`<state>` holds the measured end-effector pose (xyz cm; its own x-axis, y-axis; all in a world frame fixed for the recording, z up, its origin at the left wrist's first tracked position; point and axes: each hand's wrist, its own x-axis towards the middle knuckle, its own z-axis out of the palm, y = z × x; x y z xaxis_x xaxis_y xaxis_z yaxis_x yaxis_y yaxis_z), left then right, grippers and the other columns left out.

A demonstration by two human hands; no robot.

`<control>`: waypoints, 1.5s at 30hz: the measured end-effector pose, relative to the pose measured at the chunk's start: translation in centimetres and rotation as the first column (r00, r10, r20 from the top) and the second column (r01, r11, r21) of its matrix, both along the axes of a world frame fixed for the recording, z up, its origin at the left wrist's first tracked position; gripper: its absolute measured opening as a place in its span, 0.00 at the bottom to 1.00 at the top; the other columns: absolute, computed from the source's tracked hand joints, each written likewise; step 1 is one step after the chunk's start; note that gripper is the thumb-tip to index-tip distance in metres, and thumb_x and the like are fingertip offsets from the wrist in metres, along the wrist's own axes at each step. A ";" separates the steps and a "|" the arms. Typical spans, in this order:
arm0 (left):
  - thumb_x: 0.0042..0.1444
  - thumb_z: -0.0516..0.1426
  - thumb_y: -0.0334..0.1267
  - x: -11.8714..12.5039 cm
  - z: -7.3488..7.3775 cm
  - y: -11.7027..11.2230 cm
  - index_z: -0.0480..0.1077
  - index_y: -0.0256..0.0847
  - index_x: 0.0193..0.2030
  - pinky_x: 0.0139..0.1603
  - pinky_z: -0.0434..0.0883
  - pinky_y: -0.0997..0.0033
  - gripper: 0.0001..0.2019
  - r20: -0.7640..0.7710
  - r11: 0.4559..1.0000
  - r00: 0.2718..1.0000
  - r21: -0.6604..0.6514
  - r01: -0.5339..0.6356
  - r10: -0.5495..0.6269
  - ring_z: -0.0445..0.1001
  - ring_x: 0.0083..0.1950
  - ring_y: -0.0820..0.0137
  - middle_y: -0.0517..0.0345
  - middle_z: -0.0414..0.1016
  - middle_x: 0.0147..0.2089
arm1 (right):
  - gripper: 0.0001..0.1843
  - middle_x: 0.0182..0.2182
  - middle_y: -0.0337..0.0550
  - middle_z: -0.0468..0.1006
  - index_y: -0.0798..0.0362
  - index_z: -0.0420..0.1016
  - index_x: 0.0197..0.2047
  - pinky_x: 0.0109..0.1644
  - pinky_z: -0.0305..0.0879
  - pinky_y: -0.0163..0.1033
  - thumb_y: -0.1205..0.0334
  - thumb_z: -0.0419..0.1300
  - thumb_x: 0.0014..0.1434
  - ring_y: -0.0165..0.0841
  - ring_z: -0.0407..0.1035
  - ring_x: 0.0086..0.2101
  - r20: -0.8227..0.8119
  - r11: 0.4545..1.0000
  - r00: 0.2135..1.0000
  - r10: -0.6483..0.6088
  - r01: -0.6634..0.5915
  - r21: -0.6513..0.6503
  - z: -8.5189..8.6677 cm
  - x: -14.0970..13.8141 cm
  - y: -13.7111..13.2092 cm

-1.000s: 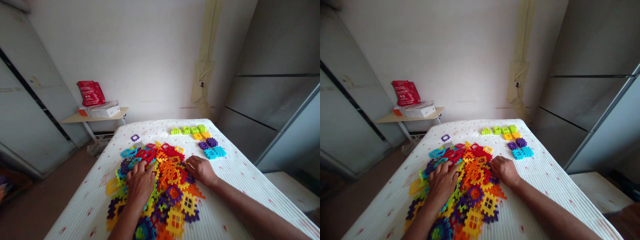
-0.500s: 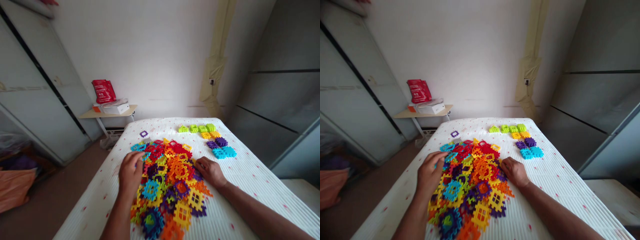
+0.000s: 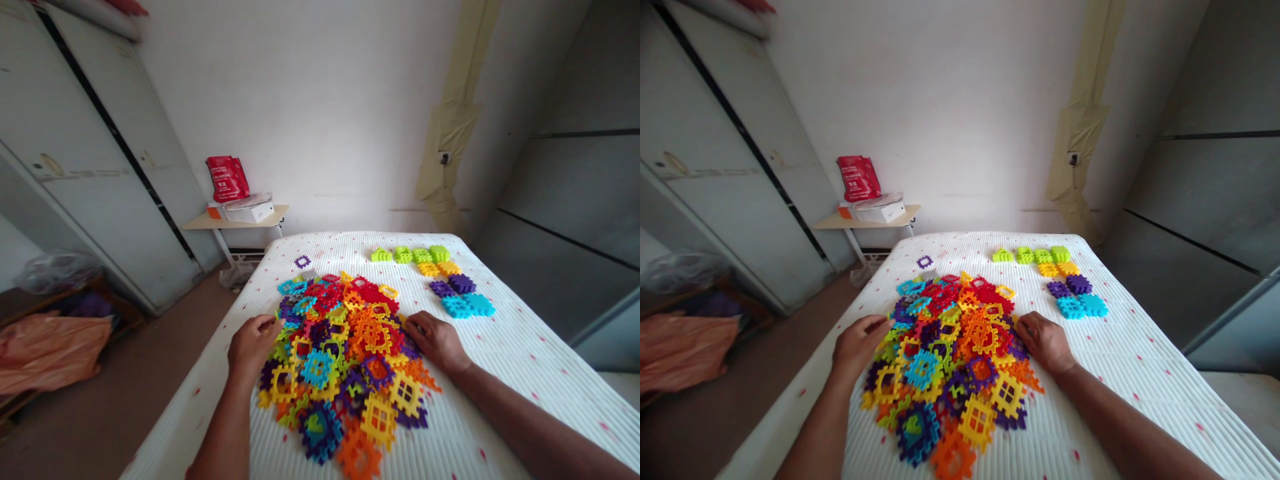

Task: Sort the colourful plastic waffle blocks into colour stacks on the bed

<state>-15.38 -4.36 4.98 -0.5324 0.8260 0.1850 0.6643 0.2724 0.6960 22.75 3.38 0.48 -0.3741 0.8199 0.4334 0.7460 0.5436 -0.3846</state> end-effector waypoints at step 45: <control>0.42 0.64 0.41 11.3 2.0 4.1 0.67 0.40 0.34 0.26 0.66 0.79 0.14 0.664 0.869 0.632 0.493 0.030 -0.399 0.69 0.24 0.77 0.65 0.71 0.24 | 0.15 0.30 0.43 0.75 0.53 0.73 0.34 0.35 0.60 0.34 0.57 0.48 0.63 0.30 0.69 0.30 -0.117 0.998 0.991 -0.071 0.070 -0.008 1.5 -0.9 0.0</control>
